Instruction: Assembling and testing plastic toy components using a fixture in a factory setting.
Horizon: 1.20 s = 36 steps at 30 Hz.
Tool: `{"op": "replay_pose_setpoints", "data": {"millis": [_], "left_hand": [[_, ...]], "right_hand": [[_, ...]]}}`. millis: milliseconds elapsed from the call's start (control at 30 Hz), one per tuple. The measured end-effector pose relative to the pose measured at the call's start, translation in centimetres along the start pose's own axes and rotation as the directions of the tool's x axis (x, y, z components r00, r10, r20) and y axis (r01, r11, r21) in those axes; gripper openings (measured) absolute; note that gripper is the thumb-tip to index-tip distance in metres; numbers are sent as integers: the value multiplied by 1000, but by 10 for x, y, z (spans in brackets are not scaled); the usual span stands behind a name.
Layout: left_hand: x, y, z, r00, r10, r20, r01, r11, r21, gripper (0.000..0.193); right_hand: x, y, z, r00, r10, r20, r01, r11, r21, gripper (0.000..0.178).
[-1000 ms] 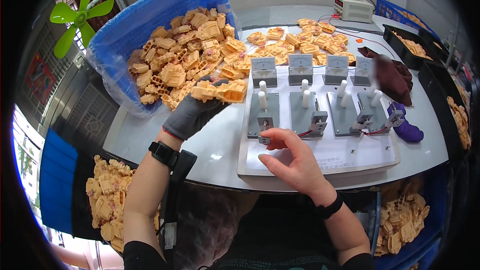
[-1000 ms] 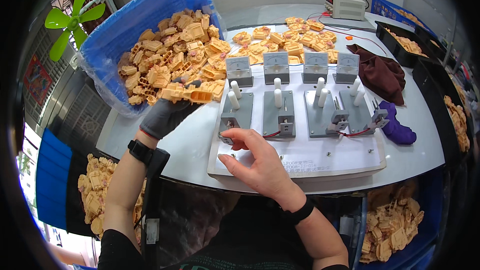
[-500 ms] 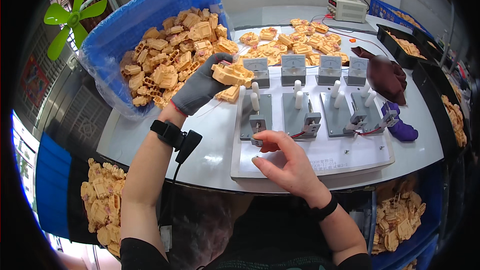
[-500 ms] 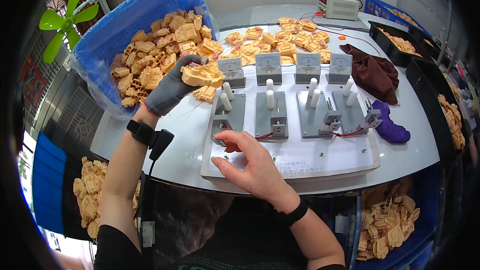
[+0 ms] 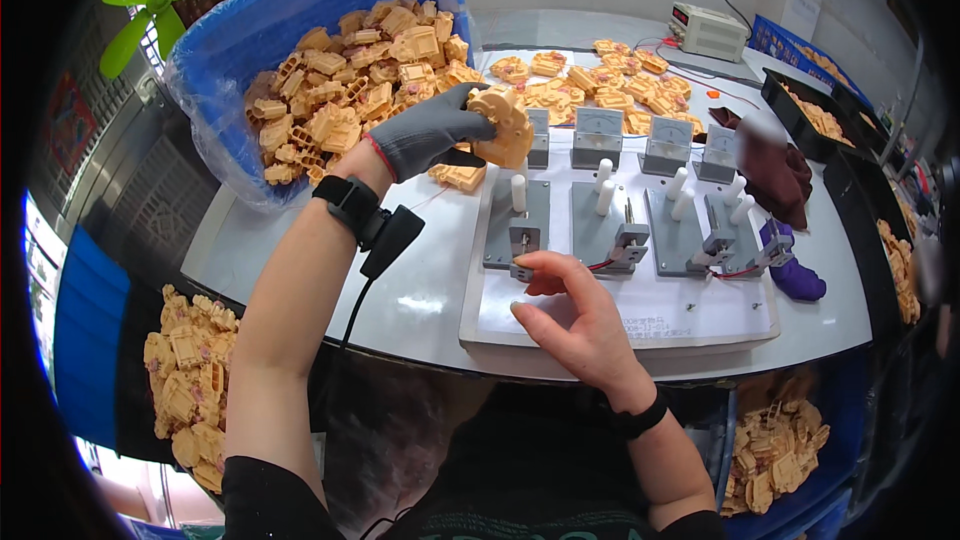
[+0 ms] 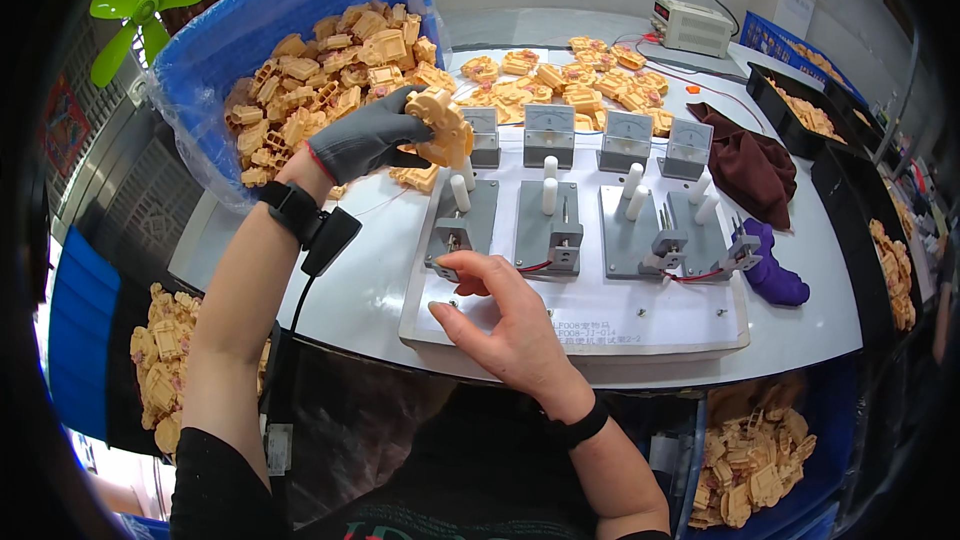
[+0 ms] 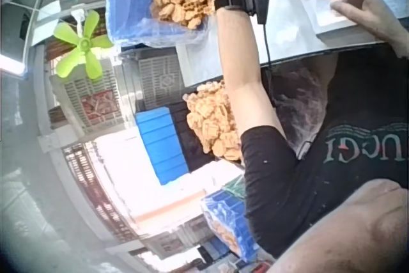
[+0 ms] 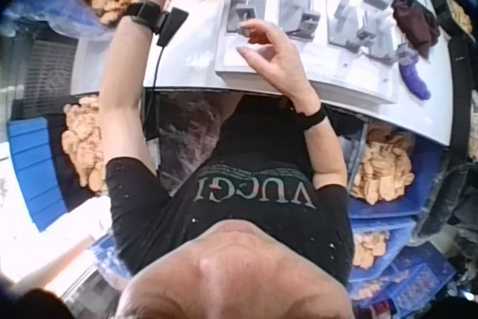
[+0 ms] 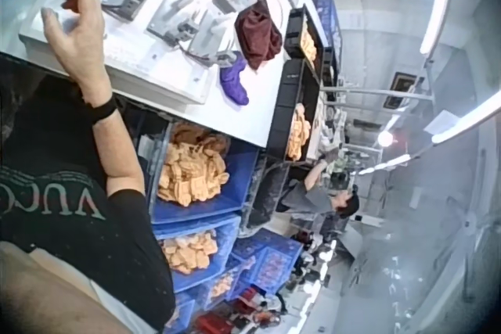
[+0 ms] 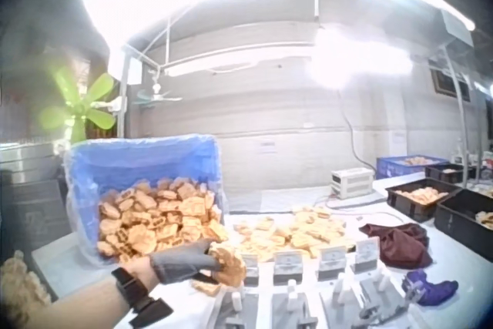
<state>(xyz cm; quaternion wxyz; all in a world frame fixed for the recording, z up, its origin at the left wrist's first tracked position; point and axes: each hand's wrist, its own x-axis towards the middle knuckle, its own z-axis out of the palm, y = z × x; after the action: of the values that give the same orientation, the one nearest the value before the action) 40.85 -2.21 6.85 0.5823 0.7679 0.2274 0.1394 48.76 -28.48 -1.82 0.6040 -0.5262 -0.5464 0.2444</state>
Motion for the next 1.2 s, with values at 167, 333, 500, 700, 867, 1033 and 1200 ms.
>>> {"op": "replay_pose_setpoints", "data": {"millis": [167, 333, 500, 700, 867, 1033, 1200], "left_hand": [[1, -13, -3, 999, -18, 42, 25, 984, -178, 56], [-5, -10, 5, 988, -104, 109, 134, 939, -318, 56], [0, -13, 6, 987, -147, 60, 158, 944, -290, 64], [8, -7, 11, 983, -178, 52, 185, 916, -357, 78], [7, -2, 9, 974, -223, 49, 224, 896, -384, 82], [0, 8, 12, 983, -164, 78, 181, 923, -341, 84], [7, 4, 7, 979, -183, 87, 201, 930, -307, 87]], "right_hand": [[0, 4, 1, 1000, 25, 14, -25, 1000, 11, 40], [-2, 9, 0, 1000, 28, 15, -28, 999, 27, 41], [-2, 9, 1, 999, 41, -1, -41, 999, 30, 42], [-3, 14, 4, 999, 44, -19, -43, 998, 48, 42], [-4, 16, 5, 998, 53, -23, -52, 997, 59, 43], [-4, 15, 4, 998, 60, -24, -58, 996, 62, 43], [-5, 14, 5, 997, 69, -24, -67, 995, 73, 42]]}}
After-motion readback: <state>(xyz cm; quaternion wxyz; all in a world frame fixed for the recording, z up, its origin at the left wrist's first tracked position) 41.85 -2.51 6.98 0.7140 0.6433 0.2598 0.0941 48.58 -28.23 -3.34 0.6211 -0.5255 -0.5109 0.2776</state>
